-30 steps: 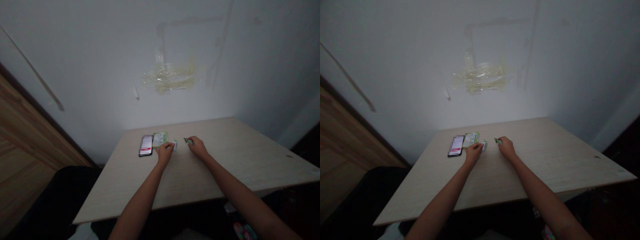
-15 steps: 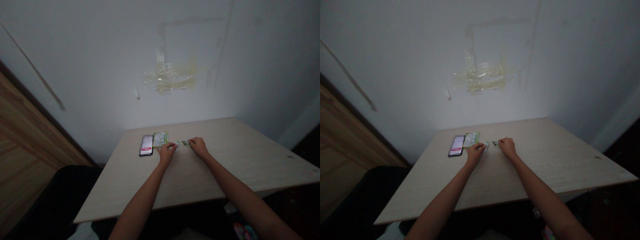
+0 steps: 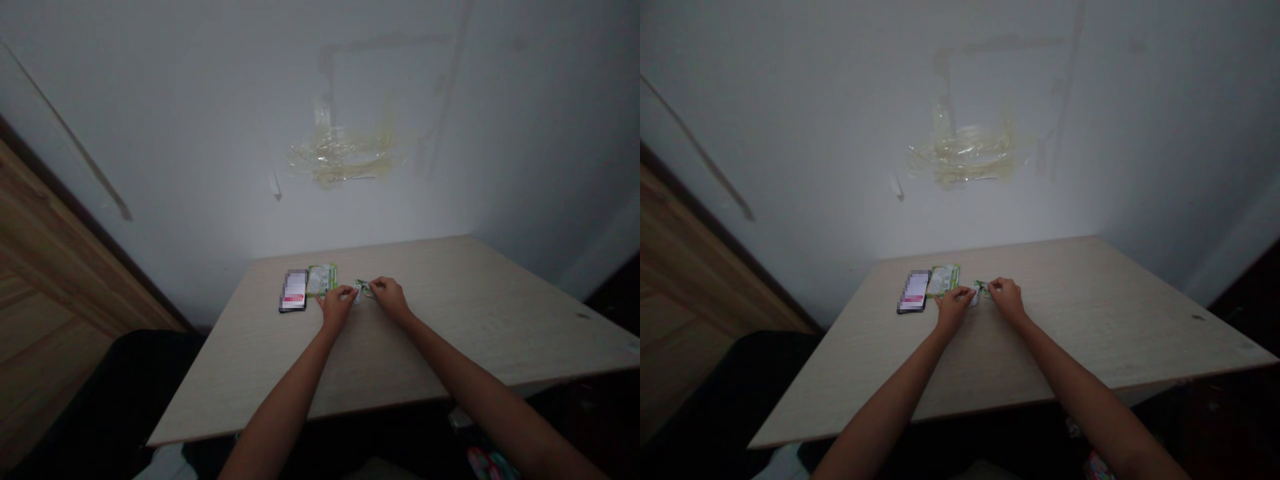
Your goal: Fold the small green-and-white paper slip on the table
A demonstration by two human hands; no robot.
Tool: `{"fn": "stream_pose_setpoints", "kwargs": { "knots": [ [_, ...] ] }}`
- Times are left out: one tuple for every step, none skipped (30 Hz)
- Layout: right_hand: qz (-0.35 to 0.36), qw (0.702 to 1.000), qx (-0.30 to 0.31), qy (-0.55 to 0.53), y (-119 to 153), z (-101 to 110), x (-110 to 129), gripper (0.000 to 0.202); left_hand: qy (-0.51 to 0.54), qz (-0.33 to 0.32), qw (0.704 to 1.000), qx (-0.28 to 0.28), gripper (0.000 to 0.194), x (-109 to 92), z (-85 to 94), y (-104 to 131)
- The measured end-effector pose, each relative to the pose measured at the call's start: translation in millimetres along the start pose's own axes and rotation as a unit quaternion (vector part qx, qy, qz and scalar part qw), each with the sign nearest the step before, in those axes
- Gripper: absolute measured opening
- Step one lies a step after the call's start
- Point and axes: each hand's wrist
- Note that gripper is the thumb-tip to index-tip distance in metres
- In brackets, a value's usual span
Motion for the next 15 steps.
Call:
{"fn": "stream_pose_setpoints", "kwargs": {
  "knots": [
    [0.005,1.0,0.009,-0.015,1.3,-3.1,1.0,0.027,0.0,-0.001,1.0,0.0,0.024,-0.7,0.3,0.3],
    [0.001,0.999,0.011,-0.03,2.3,-5.8,1.5,0.026,0.0,0.0,1.0,-0.002,0.024,-1.2,0.6,0.5],
    [-0.01,0.999,0.013,-0.05,3.1,-8.0,1.3,0.026,-0.001,0.002,1.0,-0.005,0.024,-1.4,0.9,0.7],
    [-0.021,0.997,0.016,-0.069,3.6,-9.6,0.6,0.026,-0.004,0.004,1.0,-0.008,0.023,-1.5,1.1,0.7],
    [-0.031,0.995,0.019,-0.088,3.9,-10.8,-0.5,0.026,-0.006,0.006,1.0,-0.011,0.023,-1.4,1.3,0.8],
    [-0.036,0.994,0.025,-0.103,3.9,-11.4,-1.8,0.026,-0.009,0.007,1.0,-0.012,0.023,-1.2,1.3,0.8],
    [-0.038,0.992,0.027,-0.114,3.6,-11.8,-3.2,0.026,-0.01,0.008,1.0,-0.012,0.023,-0.9,1.2,0.7],
    [-0.038,0.991,0.031,-0.121,3.1,-12.0,-4.6,0.027,-0.01,0.007,1.0,-0.011,0.024,-0.6,1.1,0.7],
    [-0.038,0.991,0.035,-0.126,2.5,-12.0,-5.7,0.028,-0.009,0.007,1.0,-0.01,0.024,-0.3,0.8,0.6],
    [-0.039,0.99,0.039,-0.131,1.9,-12.0,-6.6,0.028,-0.009,0.008,1.0,-0.01,0.024,0.0,0.6,0.5],
    [-0.041,0.988,0.046,-0.138,1.3,-12.0,-7.2,0.029,-0.008,0.008,1.0,-0.01,0.024,0.3,0.5,0.3],
    [-0.044,0.986,0.055,-0.149,0.6,-12.0,-7.4,0.029,-0.008,0.009,1.0,-0.011,0.024,0.6,0.4,0.2],
    [-0.047,0.983,0.064,-0.164,0.0,-11.9,-7.4,0.028,-0.008,0.01,1.0,-0.01,0.024,0.8,0.5,0.0],
    [-0.049,0.98,0.071,-0.182,-0.5,-11.7,-7.2,0.027,-0.008,0.01,1.0,-0.009,0.024,1.0,0.6,-0.2],
    [-0.051,0.976,0.078,-0.199,-1.1,-11.3,-6.6,0.027,-0.007,0.01,1.0,-0.007,0.024,1.1,0.9,-0.5]
  ]
}}
Point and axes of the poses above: each hand's wrist, its own y-axis away from the middle knuckle, its own z-axis out of the back of the hand, x = y × z, and after that the axes turned 14 degrees about -y, right-handed
